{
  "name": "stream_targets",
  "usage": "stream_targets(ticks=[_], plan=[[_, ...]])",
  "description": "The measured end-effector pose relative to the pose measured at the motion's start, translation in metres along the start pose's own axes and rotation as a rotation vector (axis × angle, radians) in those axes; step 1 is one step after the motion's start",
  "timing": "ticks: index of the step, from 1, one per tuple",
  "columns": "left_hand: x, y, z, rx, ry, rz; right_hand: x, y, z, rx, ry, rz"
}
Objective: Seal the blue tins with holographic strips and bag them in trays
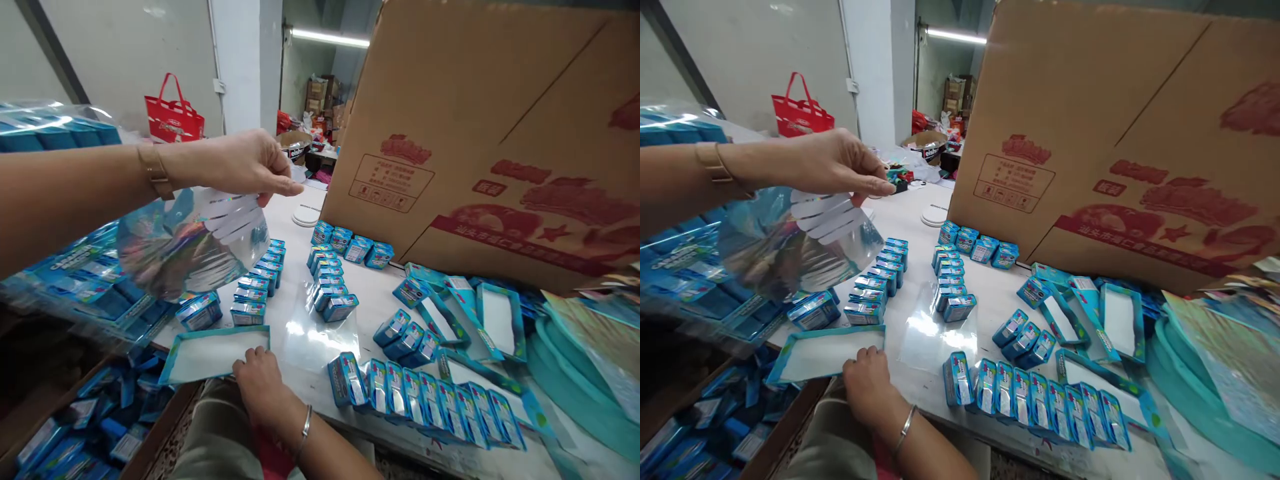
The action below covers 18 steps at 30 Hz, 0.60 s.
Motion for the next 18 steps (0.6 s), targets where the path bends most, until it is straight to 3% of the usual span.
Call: stream_targets(ticks=[4,7,9,11,14,16,18], plan=[[-0.024,-0.025,-0.012,0.093,-0.035,-0.021,-0.009,-0.004,-0.006,-0.006,0.01,-0.01],[-0.047,-0.029,-0.025,-0.015,-0.095,-0.149,-0.011,-0.006,-0.007,-0.018,0.018,-0.044],[-0.062,-0.028,-0.033,-0.145,-0.141,-0.257,-0.003,0.006,-0.007,-0.002,0.047,-0.104],[-0.075,-0.033,-0.036,-0.253,-0.163,-0.304,0.012,0.033,-0.011,0.022,0.091,-0.187],[-0.095,-0.057,-0.036,-0.315,-0.195,-0.243,0.042,0.096,-0.039,0.018,0.139,-0.274],[-0.108,-0.085,-0.039,-0.304,-0.263,-0.166,0.056,0.14,-0.085,0.001,0.076,-0.305],[-0.123,-0.117,-0.041,-0.284,-0.32,-0.102,0.061,0.175,-0.152,0.03,-0.066,-0.324]])
Point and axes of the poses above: each hand's wrist, its own x-axis away from the middle knuckle, its own y-axis out of the back of the hand, z = x × y, the point moved 7 cm from there along -x, towards the middle knuckle, and after that the axes turned 9 degrees about -z, right-handed, at the moved point
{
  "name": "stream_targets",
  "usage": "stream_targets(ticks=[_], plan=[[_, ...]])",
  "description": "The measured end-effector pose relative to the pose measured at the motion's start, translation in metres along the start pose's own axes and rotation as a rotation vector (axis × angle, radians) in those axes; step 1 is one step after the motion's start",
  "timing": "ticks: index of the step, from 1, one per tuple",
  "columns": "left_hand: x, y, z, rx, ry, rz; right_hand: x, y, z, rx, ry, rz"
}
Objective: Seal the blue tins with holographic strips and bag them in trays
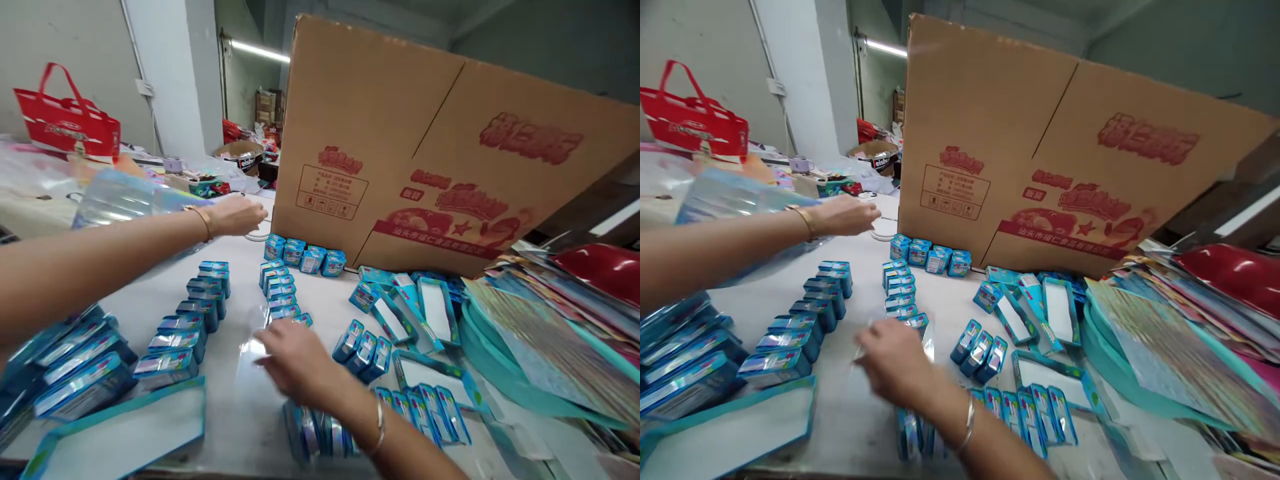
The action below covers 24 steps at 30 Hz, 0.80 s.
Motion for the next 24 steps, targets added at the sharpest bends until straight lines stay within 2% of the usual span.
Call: stream_targets(ticks=[3,6,8,11,15,18,21,24], plan=[[-0.029,-0.057,-0.006,0.015,-0.039,0.07,-0.025,0.014,-0.115,0.124,-0.25,-0.03],[-0.066,-0.12,-0.006,0.007,-0.058,0.17,-0.055,-0.006,-0.211,0.218,-0.386,-0.03],[-0.09,-0.158,-0.005,0.006,-0.066,0.223,-0.075,-0.026,-0.261,0.256,-0.438,-0.001],[-0.118,-0.207,-0.002,0.021,-0.066,0.284,-0.103,-0.054,-0.318,0.288,-0.486,0.076],[-0.142,-0.253,-0.002,0.047,-0.058,0.338,-0.13,-0.086,-0.368,0.286,-0.522,0.23],[-0.15,-0.27,-0.004,0.061,-0.073,0.353,-0.136,-0.101,-0.384,0.269,-0.527,0.304],[-0.149,-0.269,-0.001,0.064,-0.092,0.351,-0.134,-0.097,-0.38,0.259,-0.496,0.283],[-0.142,-0.244,0.012,0.053,-0.098,0.319,-0.127,-0.068,-0.364,0.26,-0.495,0.2]])
Point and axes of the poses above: each hand's wrist, its own x-axis away from the middle knuckle, its own y-axis out of the back of the hand, z = x × y, the point moved 7 cm from there along -x, towards the middle knuckle, and after that the axes turned 9 degrees about -z, right-handed, at the moved point
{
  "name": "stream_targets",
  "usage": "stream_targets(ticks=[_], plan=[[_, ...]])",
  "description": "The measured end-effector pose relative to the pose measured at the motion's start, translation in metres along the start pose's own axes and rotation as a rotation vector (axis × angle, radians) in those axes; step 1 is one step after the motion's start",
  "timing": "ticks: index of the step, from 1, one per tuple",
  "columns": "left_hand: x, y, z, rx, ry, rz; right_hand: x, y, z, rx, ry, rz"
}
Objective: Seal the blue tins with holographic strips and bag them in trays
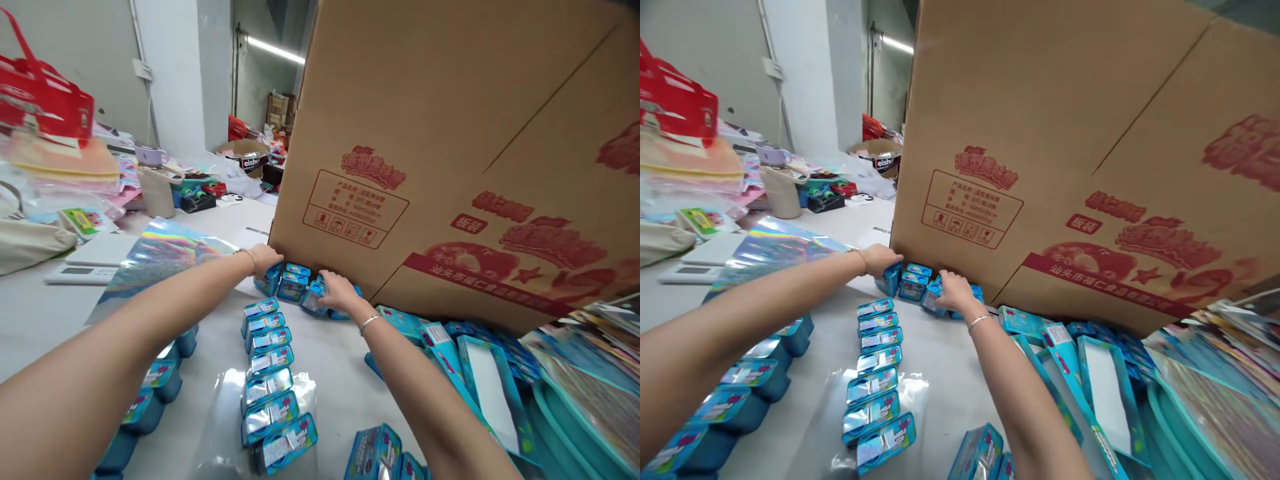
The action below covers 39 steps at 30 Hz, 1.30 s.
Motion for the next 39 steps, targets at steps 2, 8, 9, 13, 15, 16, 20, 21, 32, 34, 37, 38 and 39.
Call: stream_targets(ticks=[2,8,9,13,15,16,20,21,32,34,37,38,39], plan=[[0.02,0.027,0.008,-0.01,0.004,-0.032,0.018,0.033,0.002,-0.013,-0.025,-0.067],[0.123,0.146,-0.014,-0.15,-0.132,-0.18,0.115,0.159,0.023,-0.215,-0.11,-0.347],[0.145,0.163,-0.027,-0.16,-0.159,-0.189,0.136,0.172,0.031,-0.278,-0.122,-0.352],[0.24,0.203,-0.098,-0.103,-0.312,-0.167,0.222,0.188,0.084,-0.472,-0.098,-0.233],[0.284,0.206,-0.136,-0.131,-0.43,-0.157,0.259,0.183,0.115,-0.513,-0.041,-0.172],[0.303,0.204,-0.152,-0.147,-0.476,-0.15,0.276,0.179,0.13,-0.523,0.002,-0.146],[0.353,0.19,-0.188,-0.122,-0.526,-0.148,0.335,0.17,0.185,-0.556,0.236,-0.097],[0.359,0.186,-0.191,-0.125,-0.529,-0.158,0.348,0.168,0.197,-0.567,0.293,-0.088],[0.35,0.135,-0.218,0.018,-0.671,-0.138,0.39,0.11,0.261,-0.526,0.619,0.114],[0.341,0.121,-0.221,0.165,-0.657,-0.148,0.385,0.098,0.26,-0.499,0.628,0.127],[0.328,0.099,-0.224,0.272,-0.652,-0.09,0.379,0.083,0.258,-0.455,0.674,0.145],[0.325,0.091,-0.226,0.256,-0.677,-0.057,0.377,0.079,0.256,-0.445,0.688,0.149],[0.322,0.085,-0.228,0.226,-0.718,-0.029,0.375,0.076,0.255,-0.44,0.697,0.155]])
Point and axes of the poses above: each hand's wrist, its own x-axis away from the middle knuckle, its own y-axis out of the back of the hand, z = x × y, the point moved 7 cm from there along -x, towards the middle knuckle, and after that the axes turned 9 degrees about -z, right-handed, at the moved point
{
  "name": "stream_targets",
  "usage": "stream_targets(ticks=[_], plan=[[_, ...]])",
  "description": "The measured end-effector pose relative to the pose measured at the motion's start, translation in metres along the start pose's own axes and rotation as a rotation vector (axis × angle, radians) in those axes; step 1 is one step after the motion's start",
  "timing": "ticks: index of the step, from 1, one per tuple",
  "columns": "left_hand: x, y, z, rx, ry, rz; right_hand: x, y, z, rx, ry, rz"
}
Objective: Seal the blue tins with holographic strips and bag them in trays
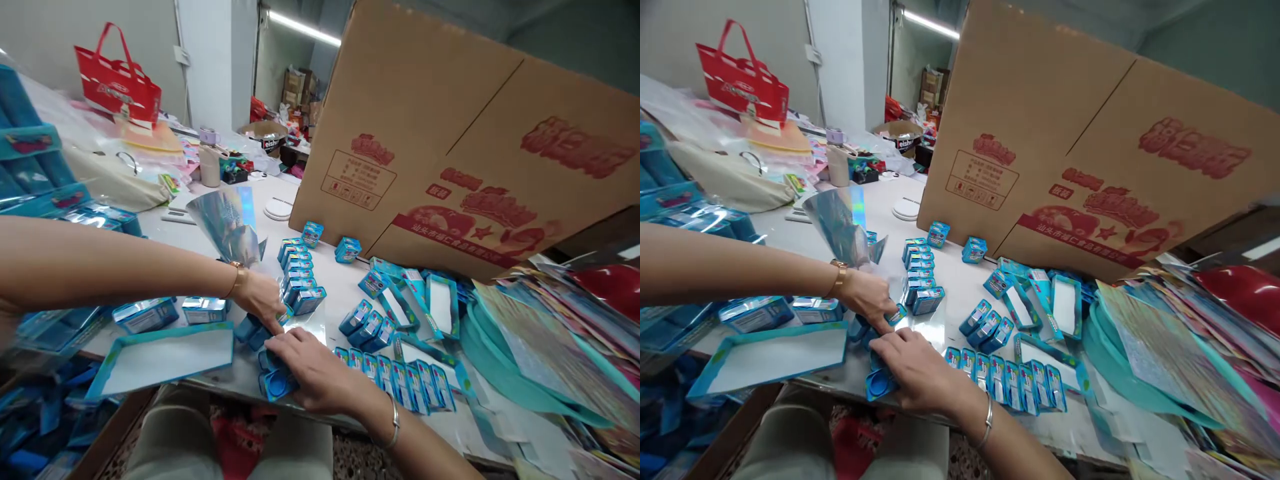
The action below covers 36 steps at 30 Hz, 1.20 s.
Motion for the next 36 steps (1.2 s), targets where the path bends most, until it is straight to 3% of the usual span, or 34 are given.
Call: stream_targets(ticks=[5,11,15,18,21,25,29,32,36], plan=[[-0.012,-0.014,0.009,-0.033,-0.112,0.049,0.0,-0.005,-0.016,0.012,-0.025,0.035],[-0.014,-0.03,0.023,0.041,-0.083,0.079,-0.004,-0.02,-0.029,0.041,-0.011,0.06],[-0.006,-0.033,0.03,-0.032,-0.021,0.017,0.003,-0.025,-0.04,0.1,-0.054,0.005],[0.002,-0.02,0.039,-0.075,0.063,-0.004,0.015,-0.006,-0.049,0.016,-0.12,-0.085],[0.012,0.012,0.065,-0.126,0.207,-0.036,0.024,0.036,-0.074,-0.054,-0.193,-0.239],[0.017,0.064,0.132,-0.268,0.498,-0.01,0.012,0.092,-0.146,0.134,-0.328,-0.398],[-0.007,0.098,0.204,-0.402,0.634,-0.034,-0.024,0.111,-0.249,0.411,-0.574,-0.295],[-0.044,0.098,0.25,-0.391,0.644,-0.12,-0.043,0.119,-0.32,0.502,-0.704,-0.261],[-0.102,0.066,0.299,-0.299,0.616,-0.152,-0.044,0.126,-0.399,0.549,-0.791,-0.166]])
Point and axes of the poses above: each hand's wrist, its own x-axis away from the middle knuckle, its own y-axis out of the back of the hand, z = x × y, the point moved 7 cm from there along -x, towards the middle knuckle, and after that the axes turned 9 degrees about -z, right-handed, at the moved point
